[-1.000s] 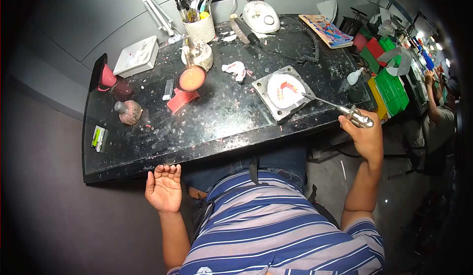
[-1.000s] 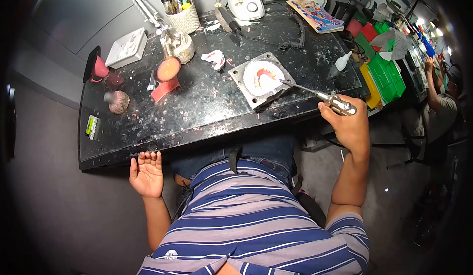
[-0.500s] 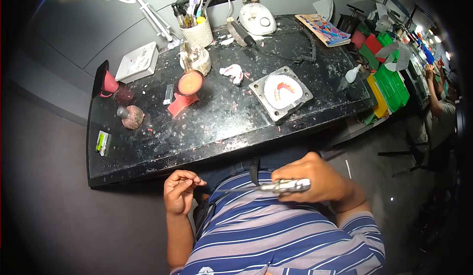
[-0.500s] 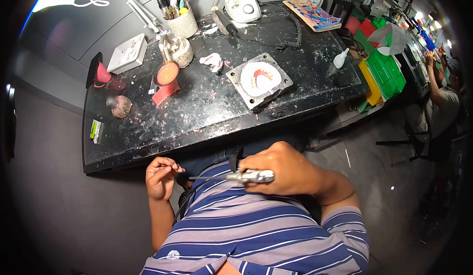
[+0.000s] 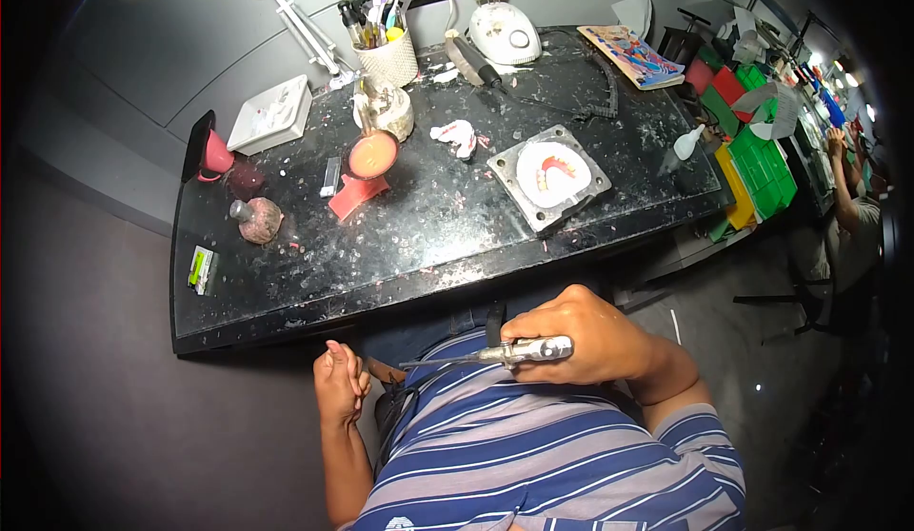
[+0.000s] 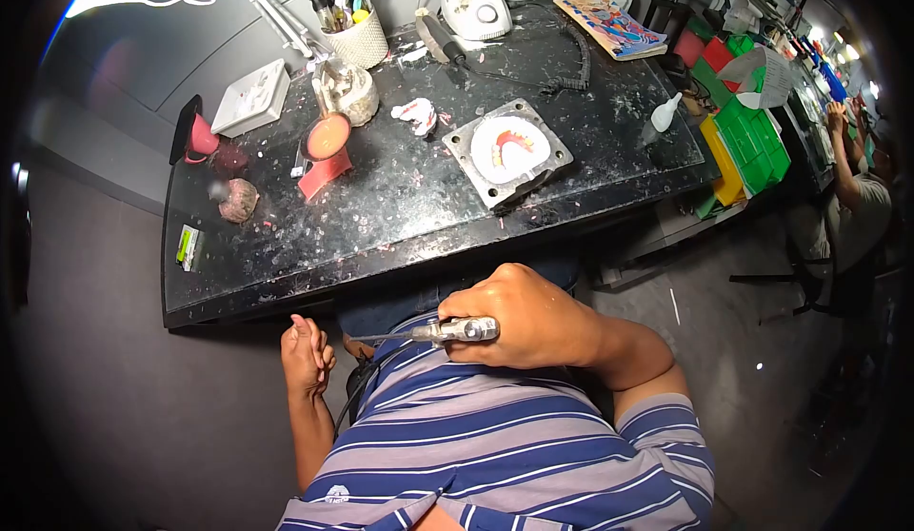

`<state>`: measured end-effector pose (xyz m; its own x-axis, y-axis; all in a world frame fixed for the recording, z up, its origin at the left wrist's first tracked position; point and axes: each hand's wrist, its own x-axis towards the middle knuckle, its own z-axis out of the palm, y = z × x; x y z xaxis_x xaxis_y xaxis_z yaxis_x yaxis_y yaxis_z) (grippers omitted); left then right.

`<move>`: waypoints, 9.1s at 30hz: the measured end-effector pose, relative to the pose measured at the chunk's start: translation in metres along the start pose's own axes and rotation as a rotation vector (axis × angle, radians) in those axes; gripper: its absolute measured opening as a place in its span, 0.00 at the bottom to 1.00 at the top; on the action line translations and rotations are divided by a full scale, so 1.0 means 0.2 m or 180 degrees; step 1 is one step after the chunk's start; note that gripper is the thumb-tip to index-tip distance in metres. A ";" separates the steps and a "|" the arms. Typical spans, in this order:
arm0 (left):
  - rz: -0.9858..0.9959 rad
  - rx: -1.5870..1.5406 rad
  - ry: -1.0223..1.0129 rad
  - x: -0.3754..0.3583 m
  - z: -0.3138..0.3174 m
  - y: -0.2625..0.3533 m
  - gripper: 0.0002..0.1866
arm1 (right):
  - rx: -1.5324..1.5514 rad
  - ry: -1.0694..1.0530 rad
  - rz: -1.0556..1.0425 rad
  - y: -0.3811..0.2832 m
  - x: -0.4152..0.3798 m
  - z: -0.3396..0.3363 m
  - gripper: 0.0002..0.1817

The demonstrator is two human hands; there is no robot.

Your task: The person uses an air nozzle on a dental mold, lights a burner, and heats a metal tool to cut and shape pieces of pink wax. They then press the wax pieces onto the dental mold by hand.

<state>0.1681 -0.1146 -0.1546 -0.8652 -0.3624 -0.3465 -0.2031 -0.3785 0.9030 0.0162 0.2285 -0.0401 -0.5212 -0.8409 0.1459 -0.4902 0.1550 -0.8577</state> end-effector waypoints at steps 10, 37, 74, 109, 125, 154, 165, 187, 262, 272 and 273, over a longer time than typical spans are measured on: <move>0.1727 0.3549 0.0011 0.00 0.05 0.05 0.31 | 0.0118 0.0077 -0.0126 0.01 0.03 0.01 0.08; 0.2596 0.3278 -0.0967 -0.03 0.16 0.17 0.14 | 0.0414 0.0029 -0.0333 -0.01 0.04 -0.03 0.15; 0.2294 0.2483 -0.3918 0.26 0.63 0.35 0.15 | 0.2852 0.1082 0.2087 0.40 -0.69 -0.15 0.53; 0.2185 0.1991 -0.4244 0.28 0.66 0.26 0.14 | 0.2444 -0.1856 -0.0177 0.41 -0.60 -0.24 0.33; 0.2198 0.1882 -0.4169 0.29 0.66 0.27 0.14 | -0.1326 -0.0374 0.0711 0.13 -0.60 -0.19 0.16; 0.2297 0.1850 -0.4221 0.28 0.68 0.29 0.14 | -0.1460 0.2748 -0.0198 0.31 -0.45 -0.01 0.54; 0.2294 0.1741 -0.4176 0.28 0.68 0.27 0.13 | -0.1024 0.3533 -0.2260 0.27 -0.49 0.05 0.62; 0.2338 0.1739 -0.4107 0.30 0.67 0.26 0.13 | -0.0913 0.2777 -0.2295 0.32 -0.35 0.11 0.63; 0.2323 0.1661 -0.4023 0.31 0.69 0.23 0.12 | -0.1208 0.3056 -0.2357 0.13 -0.25 0.12 0.51; 0.2255 0.1601 -0.3965 0.32 0.68 0.24 0.12 | -0.1098 0.2413 -0.2033 0.32 -0.30 0.17 0.57; 0.2254 0.1601 -0.3965 0.32 0.68 0.24 0.12 | -0.1035 0.2413 -0.1984 0.34 -0.31 0.17 0.57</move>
<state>0.0412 -0.0405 -0.0979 -0.6201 0.6869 0.3791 0.5001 -0.0263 0.8656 0.0398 0.2731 -0.1245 -0.3580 -0.2898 0.8876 -0.9304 0.0313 -0.3651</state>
